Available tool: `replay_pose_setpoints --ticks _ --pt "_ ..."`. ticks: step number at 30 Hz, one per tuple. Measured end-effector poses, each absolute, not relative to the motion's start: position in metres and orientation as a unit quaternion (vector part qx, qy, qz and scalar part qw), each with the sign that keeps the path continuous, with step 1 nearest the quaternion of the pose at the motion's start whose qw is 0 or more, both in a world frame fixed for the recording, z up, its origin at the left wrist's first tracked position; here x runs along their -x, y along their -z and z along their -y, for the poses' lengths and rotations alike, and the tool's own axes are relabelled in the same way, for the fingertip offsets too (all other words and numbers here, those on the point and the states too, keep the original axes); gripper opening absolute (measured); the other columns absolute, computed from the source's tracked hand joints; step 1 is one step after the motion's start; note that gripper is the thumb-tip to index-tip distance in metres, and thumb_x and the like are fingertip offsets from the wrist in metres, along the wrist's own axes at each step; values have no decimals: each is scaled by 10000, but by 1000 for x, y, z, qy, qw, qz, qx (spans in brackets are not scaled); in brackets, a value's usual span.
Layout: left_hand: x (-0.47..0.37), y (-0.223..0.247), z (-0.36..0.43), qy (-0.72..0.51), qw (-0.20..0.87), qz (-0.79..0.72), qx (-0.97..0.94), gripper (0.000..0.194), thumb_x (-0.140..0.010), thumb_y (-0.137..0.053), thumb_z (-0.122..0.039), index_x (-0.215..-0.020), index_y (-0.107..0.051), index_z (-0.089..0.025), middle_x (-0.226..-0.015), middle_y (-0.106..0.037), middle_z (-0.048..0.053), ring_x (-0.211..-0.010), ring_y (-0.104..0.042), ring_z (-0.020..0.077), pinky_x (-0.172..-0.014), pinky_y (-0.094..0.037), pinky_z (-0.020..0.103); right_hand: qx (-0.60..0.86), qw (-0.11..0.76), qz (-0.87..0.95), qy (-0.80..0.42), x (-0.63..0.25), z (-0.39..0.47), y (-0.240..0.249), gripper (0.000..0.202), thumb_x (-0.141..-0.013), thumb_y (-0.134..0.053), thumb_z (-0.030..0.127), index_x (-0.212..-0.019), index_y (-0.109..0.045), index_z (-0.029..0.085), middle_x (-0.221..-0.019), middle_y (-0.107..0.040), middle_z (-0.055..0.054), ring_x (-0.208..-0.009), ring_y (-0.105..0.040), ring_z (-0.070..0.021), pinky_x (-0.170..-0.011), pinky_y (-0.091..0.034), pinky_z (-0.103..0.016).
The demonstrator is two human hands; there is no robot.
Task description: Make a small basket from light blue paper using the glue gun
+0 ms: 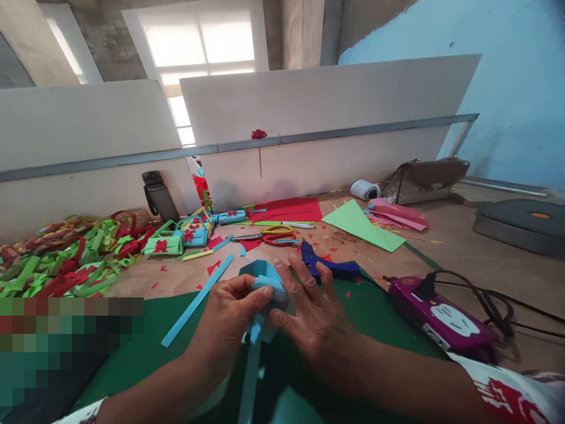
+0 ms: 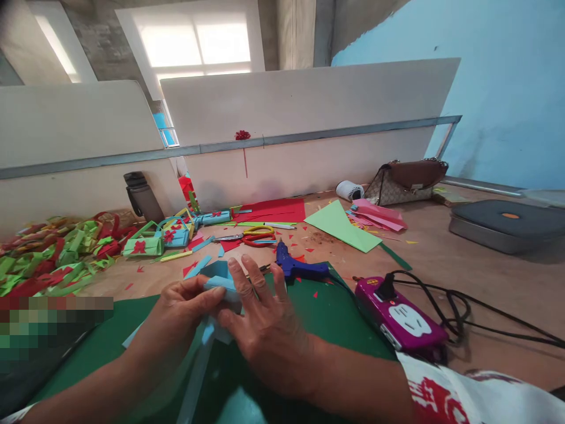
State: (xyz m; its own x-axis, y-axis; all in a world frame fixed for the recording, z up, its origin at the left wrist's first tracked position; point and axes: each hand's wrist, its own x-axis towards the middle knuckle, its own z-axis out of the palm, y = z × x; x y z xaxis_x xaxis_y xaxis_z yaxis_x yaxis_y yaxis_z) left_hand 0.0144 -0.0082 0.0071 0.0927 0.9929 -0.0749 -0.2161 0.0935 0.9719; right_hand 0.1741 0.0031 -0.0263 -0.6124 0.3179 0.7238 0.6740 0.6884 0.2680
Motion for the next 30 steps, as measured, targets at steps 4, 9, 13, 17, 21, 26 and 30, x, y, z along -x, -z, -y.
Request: replay_pose_setpoints --ticks 4,9,13,17,21,26,30 --pt "-12 -5 7 -501 597 -445 -441 203 -690 -714 -297 -670 -599 -131 -579 -602 -7 -489 -507 89 -494 -396 205 287 322 866 253 -176 -3 26 283 -854 -478 213 -1116 -575 256 -1387 -404 -179 -1343 -191 -364 -986 -175 -568" --pt "-10 -6 8 -493 602 -451 -438 196 -687 -722 -289 -659 -611 -130 -592 -599 -5 -514 -497 86 -519 -395 203 280 340 862 252 -175 -3 25 287 -864 -455 221 -1118 -580 269 -1340 -458 -168 -1325 -240 -355 -976 -189 -558" --pt "-8 -7 8 -484 614 -437 -444 179 -704 -710 -279 -657 -626 -129 -631 -623 12 -564 -518 102 -559 -408 215 278 369 848 261 -173 -4 24 280 -884 -409 208 -1060 -619 265 -1254 -540 -164 -1296 -310 -327 -983 -202 -511" --pt "-6 -6 6 -473 616 -440 -450 200 -721 -700 -304 -674 -627 -124 -651 -633 28 -578 -525 114 -577 -413 230 286 362 845 270 -173 -6 24 346 -891 -400 224 -1192 -557 292 -1217 -577 -144 -1262 -371 -311 -988 -205 -501" --pt "-4 -5 4 -466 618 -446 -449 214 -737 -684 -314 -661 -613 -126 -594 -593 8 -532 -498 98 -546 -393 218 292 344 850 272 -177 -5 20 409 -898 -383 243 -1293 -477 293 -1227 -577 -140 -1246 -395 -314 -986 -213 -490" --pt "0 -4 3 -462 625 -450 -440 234 -748 -675 -334 -674 -598 -126 -621 -598 14 -544 -508 100 -548 -405 217 284 284 872 281 -180 -4 13 443 -890 -376 195 -1320 -449 274 -1255 -556 -150 -1240 -403 -316 -986 -196 -473" --pt "2 -6 -2 -483 629 -446 -416 240 -768 -655 -367 -741 -598 -135 -636 -585 7 -533 -502 100 -522 -424 220 284 319 873 237 -179 -10 21 416 -868 -405 161 -1258 -498 270 -1310 -479 -181 -1315 -269 -346 -980 -178 -533"
